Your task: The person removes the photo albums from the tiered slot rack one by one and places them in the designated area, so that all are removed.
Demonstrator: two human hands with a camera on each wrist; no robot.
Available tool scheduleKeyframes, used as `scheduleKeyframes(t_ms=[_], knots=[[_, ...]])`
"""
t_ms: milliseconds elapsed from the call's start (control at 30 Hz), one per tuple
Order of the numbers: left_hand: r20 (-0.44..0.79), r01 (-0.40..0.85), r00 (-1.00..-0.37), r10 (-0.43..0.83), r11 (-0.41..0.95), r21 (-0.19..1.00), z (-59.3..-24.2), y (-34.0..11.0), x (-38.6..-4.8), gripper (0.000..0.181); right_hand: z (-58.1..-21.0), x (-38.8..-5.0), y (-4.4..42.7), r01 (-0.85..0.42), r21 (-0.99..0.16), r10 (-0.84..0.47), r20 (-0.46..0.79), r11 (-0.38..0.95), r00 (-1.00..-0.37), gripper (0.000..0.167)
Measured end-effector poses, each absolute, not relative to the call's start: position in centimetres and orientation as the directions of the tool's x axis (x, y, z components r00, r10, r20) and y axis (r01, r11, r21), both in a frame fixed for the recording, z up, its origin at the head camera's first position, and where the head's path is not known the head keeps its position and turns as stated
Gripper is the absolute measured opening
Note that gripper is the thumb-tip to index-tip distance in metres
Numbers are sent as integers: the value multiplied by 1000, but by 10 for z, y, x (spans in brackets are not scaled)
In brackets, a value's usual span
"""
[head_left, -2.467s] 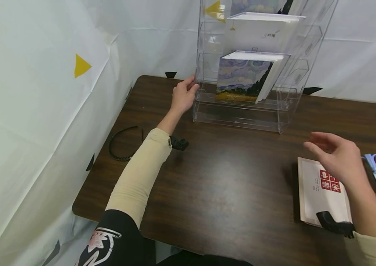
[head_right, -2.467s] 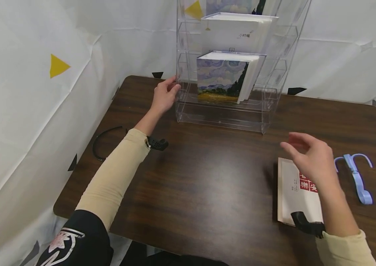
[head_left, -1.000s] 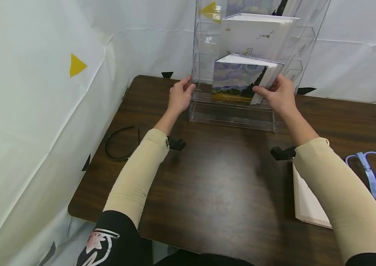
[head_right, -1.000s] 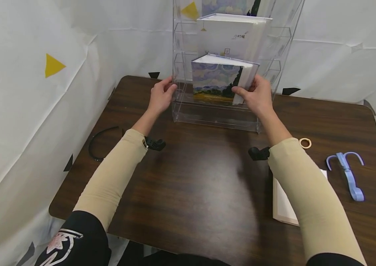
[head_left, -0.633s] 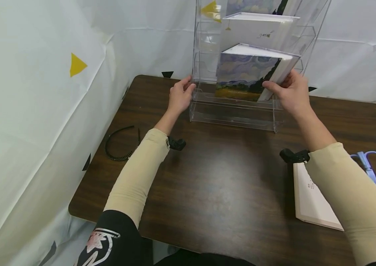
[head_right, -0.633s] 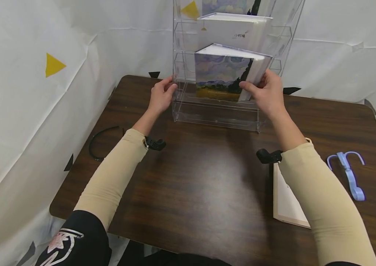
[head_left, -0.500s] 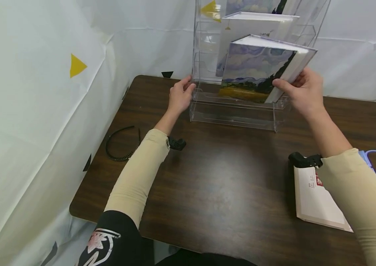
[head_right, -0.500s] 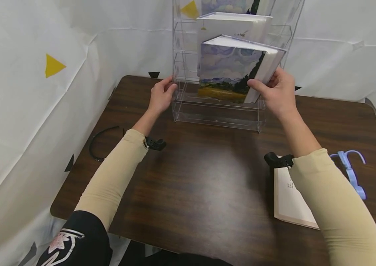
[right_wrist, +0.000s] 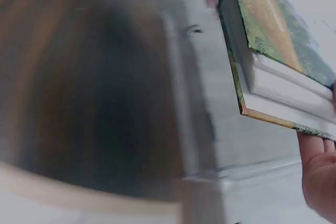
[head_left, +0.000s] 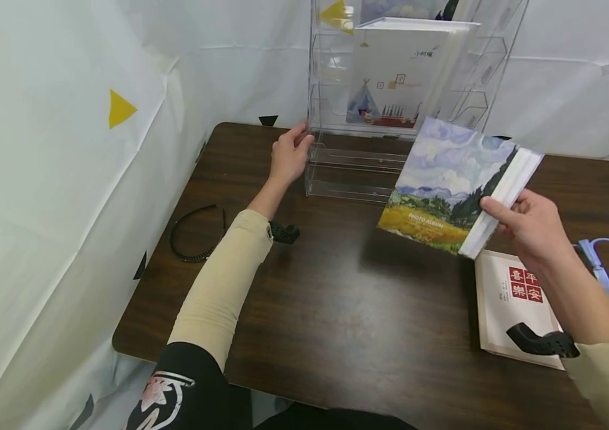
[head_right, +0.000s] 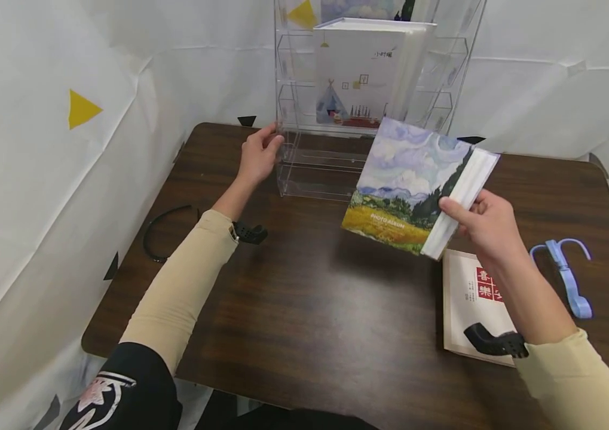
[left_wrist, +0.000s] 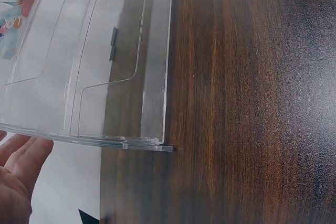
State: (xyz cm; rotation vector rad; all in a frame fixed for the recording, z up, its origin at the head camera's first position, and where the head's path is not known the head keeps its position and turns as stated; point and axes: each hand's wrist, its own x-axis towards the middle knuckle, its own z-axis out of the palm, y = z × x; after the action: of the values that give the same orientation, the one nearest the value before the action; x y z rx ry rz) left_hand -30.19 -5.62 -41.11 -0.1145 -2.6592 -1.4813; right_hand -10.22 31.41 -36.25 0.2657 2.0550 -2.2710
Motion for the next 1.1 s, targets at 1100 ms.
scheduleKeyframes(t_ms=[1100], knots=[[120, 120, -992, 35, 529, 840, -411, -57, -302, 44, -435, -47, 292, 437, -825, -121, -505, 358, -854, 63]])
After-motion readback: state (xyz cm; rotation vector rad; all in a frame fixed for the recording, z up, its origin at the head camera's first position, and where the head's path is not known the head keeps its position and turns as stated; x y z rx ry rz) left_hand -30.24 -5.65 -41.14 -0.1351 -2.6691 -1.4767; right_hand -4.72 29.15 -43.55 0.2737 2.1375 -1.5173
